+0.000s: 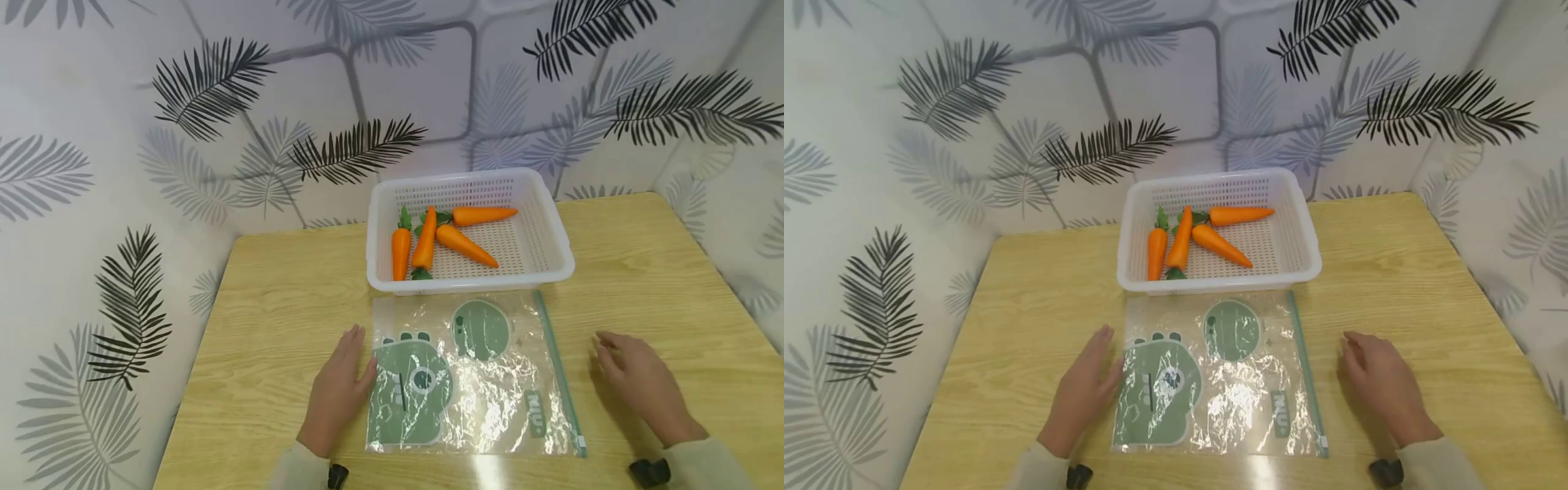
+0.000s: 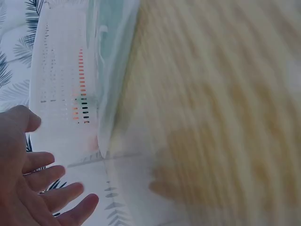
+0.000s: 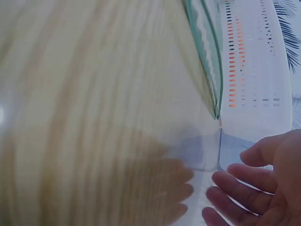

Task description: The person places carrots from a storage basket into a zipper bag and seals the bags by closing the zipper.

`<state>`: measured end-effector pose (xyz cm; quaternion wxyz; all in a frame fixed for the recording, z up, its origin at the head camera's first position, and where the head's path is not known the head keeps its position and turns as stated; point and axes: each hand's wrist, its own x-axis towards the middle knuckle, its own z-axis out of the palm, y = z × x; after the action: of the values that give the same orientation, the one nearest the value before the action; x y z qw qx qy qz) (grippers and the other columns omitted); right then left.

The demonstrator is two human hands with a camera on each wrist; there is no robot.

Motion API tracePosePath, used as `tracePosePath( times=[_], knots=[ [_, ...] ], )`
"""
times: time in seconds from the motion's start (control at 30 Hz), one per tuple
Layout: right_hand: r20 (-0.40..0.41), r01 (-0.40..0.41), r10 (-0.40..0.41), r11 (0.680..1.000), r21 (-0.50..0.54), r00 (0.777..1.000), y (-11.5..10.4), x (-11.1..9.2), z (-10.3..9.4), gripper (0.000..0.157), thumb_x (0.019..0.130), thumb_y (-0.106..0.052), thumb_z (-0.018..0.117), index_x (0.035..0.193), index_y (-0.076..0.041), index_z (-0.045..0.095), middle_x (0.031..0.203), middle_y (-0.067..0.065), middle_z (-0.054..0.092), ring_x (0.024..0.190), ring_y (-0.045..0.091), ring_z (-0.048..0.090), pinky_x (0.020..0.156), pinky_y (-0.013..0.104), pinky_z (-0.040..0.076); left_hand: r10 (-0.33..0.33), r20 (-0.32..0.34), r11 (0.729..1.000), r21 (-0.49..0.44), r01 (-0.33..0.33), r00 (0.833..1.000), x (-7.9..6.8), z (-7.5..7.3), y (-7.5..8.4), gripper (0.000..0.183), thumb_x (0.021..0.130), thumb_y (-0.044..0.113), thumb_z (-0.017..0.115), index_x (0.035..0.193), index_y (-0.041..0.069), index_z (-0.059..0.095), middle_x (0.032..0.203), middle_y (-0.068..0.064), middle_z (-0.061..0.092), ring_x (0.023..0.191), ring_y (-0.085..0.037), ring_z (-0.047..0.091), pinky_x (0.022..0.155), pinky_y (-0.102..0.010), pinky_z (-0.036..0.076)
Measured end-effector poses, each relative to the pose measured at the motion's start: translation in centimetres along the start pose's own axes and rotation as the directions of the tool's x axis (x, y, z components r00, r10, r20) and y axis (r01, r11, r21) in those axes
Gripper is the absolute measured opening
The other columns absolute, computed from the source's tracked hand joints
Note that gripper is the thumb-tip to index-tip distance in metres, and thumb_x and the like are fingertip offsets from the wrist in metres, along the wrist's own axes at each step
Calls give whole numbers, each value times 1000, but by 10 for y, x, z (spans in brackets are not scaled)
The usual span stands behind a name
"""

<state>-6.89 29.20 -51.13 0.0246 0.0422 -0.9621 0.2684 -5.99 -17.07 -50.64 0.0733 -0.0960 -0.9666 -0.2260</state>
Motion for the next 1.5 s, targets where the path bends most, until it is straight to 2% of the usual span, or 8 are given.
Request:
tracePosePath(
  times=[0.23, 0.4, 0.6, 0.73, 0.93, 1.13, 1.33, 1.5],
  knots=[
    [29, -81, 80, 996, 32, 996, -5, -2, 4, 32, 95, -17, 52, 113, 9, 58, 97, 26, 62, 86, 38, 60, 68, 49, 51, 0, 2, 997, -76, 0, 1000, 0, 2, 14, 39, 95, 27, 52, 131, 11, 53, 136, -2, 48, 124, -20, 45, 100, -39, 39],
    [120, -143, 137, 988, 50, 983, -10, -1, 3, 36, 97, -22, 49, 113, 8, 58, 91, 20, 64, 72, 26, 61, 58, 36, 50, 15, 29, 985, -172, -10, 999, 5, -1, 28, 33, 95, 25, 52, 125, 14, 57, 130, 1, 53, 121, -18, 47, 98, -40, 41],
    [224, -233, 209, 968, 89, 952, -15, -2, 4, 41, 98, -27, 45, 114, 9, 57, 88, 14, 64, 61, 12, 59, 52, 28, 49, 23, 97, 958, -286, 6, 995, 16, -6, 54, 28, 96, 25, 50, 122, 18, 59, 124, 7, 55, 108, -11, 54, 89, -35, 47],
    [221, -234, 210, 968, 92, 952, -17, 0, 6, 36, 96, -23, 49, 112, 8, 59, 86, 11, 64, 62, 12, 58, 52, 28, 48, 43, 119, 953, -304, -5, 992, 24, -4, 76, 27, 96, 24, 49, 121, 19, 60, 121, 7, 57, 102, -11, 56, 82, -34, 49],
    [195, -186, 165, 978, 97, 967, -19, 5, 10, 34, 95, -22, 50, 109, 7, 61, 88, 13, 65, 63, 11, 58, 53, 28, 48, 91, 140, 960, -274, -50, 986, 34, 16, 106, 26, 95, 25, 49, 117, 21, 63, 116, 10, 59, 97, -8, 57, 76, -26, 50],
    [212, -199, 169, 972, 128, 963, -28, 8, 12, 32, 93, -18, 50, 108, 7, 61, 86, 11, 65, 64, 12, 59, 54, 27, 49, 157, 214, 967, -231, -107, 964, 38, 36, 138, 27, 94, 26, 50, 117, 22, 62, 118, 11, 58, 102, -7, 56, 73, -22, 49],
    [233, -208, 176, 970, 122, 957, -32, 8, 11, 32, 95, -20, 50, 109, 7, 61, 81, 5, 65, 64, 13, 58, 55, 29, 47, 247, 212, 965, -142, -220, 945, 38, 54, 169, 25, 92, 24, 50, 112, 22, 65, 112, 12, 61, 102, -7, 56, 75, -20, 49],
    [258, -244, 198, 956, 161, 946, -34, 7, 14, 30, 94, -19, 52, 107, 7, 61, 82, 6, 65, 66, 13, 61, 56, 28, 51, 271, 203, 961, -114, -252, 941, 38, 60, 185, 22, 91, 24, 53, 108, 22, 67, 107, 12, 62, 94, -6, 59, 63, -16, 47]
  ],
)
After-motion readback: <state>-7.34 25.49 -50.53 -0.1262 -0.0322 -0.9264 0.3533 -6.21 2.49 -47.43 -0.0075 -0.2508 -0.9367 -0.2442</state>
